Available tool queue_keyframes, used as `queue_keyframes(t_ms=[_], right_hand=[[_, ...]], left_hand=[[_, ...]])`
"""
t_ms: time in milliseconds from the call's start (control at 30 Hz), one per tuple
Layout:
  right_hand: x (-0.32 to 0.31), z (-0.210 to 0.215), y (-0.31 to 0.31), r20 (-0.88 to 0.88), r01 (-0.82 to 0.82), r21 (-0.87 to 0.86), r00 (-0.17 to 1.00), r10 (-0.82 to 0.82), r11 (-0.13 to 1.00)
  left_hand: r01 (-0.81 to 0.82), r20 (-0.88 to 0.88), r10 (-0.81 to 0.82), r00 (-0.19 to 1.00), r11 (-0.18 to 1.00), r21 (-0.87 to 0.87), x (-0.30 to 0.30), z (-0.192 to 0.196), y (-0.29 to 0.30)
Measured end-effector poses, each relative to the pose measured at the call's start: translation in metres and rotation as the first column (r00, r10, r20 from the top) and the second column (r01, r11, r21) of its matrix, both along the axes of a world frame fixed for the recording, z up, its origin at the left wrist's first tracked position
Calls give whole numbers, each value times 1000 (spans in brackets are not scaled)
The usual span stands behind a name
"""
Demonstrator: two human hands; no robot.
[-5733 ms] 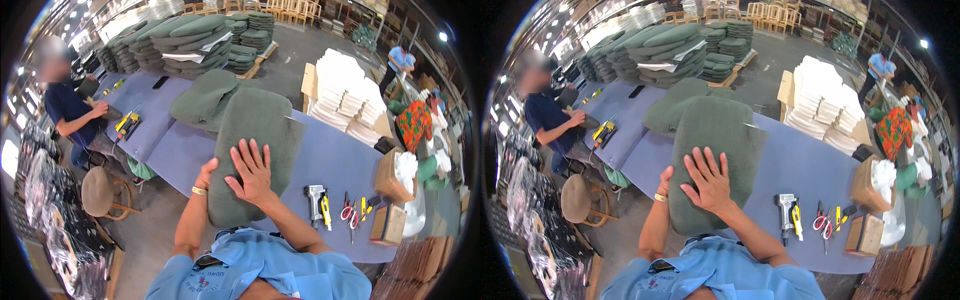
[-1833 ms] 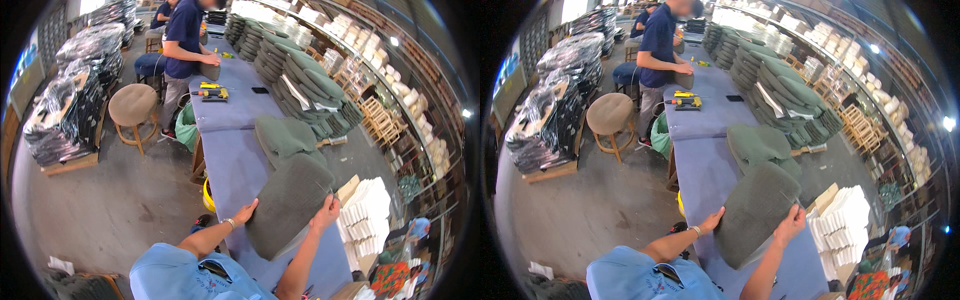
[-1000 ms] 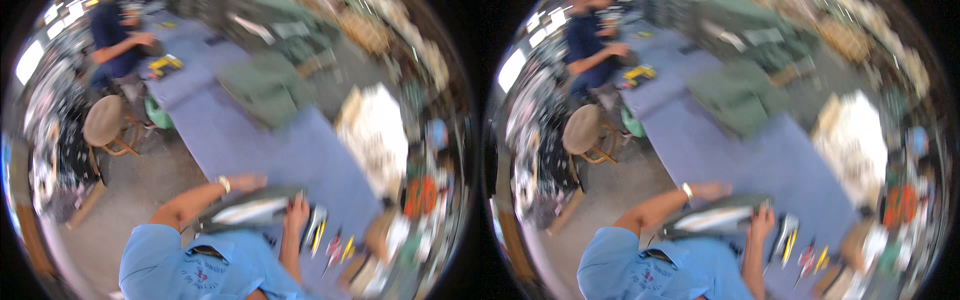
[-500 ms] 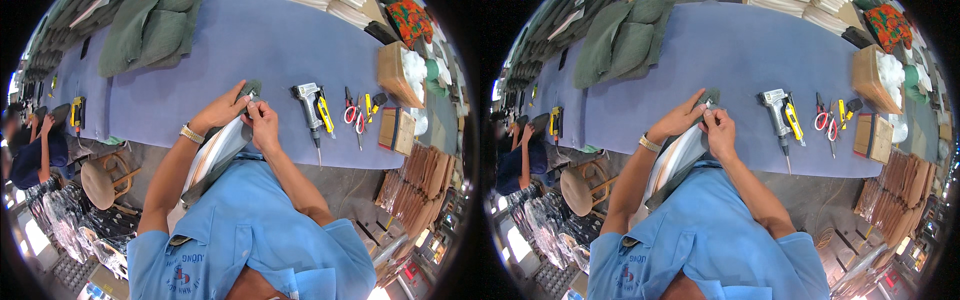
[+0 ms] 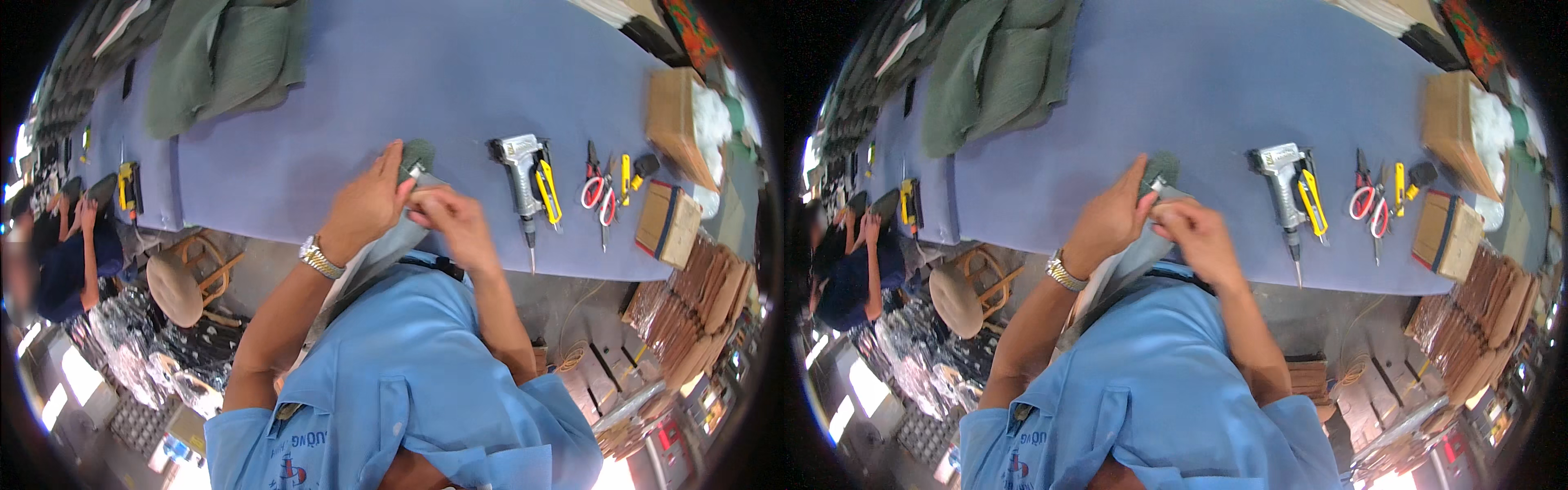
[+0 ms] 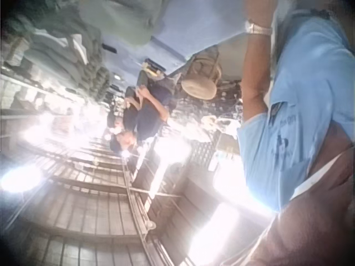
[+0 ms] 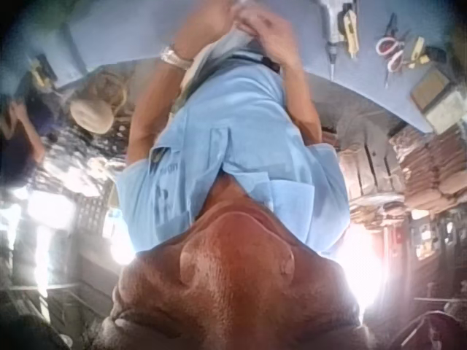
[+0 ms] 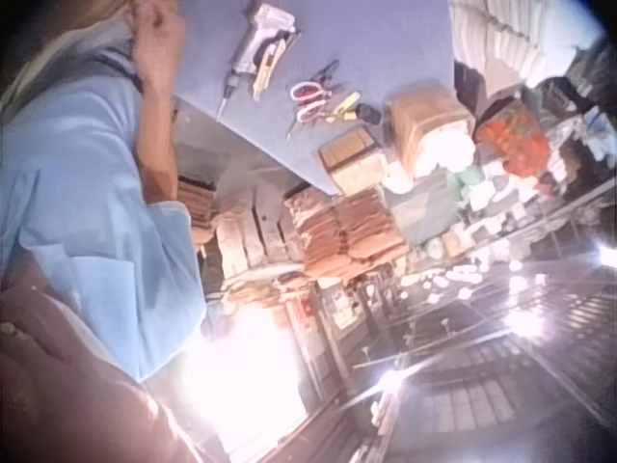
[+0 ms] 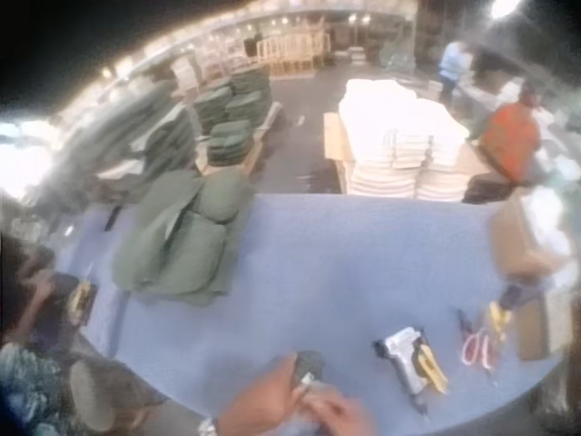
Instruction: The person staples green fabric onto white foam seat cushions using a pneumatic staple gun. They trim excess fabric with a utility knife and scissors, then place the finished pieces on a stack.
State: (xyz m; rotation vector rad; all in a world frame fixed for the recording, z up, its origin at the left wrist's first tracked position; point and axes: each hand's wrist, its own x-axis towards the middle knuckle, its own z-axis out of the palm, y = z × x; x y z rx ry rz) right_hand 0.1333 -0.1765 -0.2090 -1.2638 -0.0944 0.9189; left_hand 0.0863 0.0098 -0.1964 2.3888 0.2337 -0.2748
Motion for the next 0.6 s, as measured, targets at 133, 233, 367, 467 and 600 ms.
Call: queue_keyframes(t_ms=[133,233,367,467,600], right_hand=[[42,-35,-74,591,469,-518,801,-97,715],[52,-124,-120,644,512,-760,512,569,400],[57,-109,-85,530,416,-847,699,479,330],[57,-121,-98,604,607,-766,570,556,209],[70,-145,-109,614,565,-780,610,500,269]], left_hand=[[-68,-47,68,997,998,0,-7,6,-5],[-82,-199,75,977,996,-28,1,28,-4],[-82,-104,94,990,990,111,-8,13,-15],[-112,-51,119,992,986,127,-14,-3,-24],[-108,-86,120,989,986,130,-11,18,-25]])
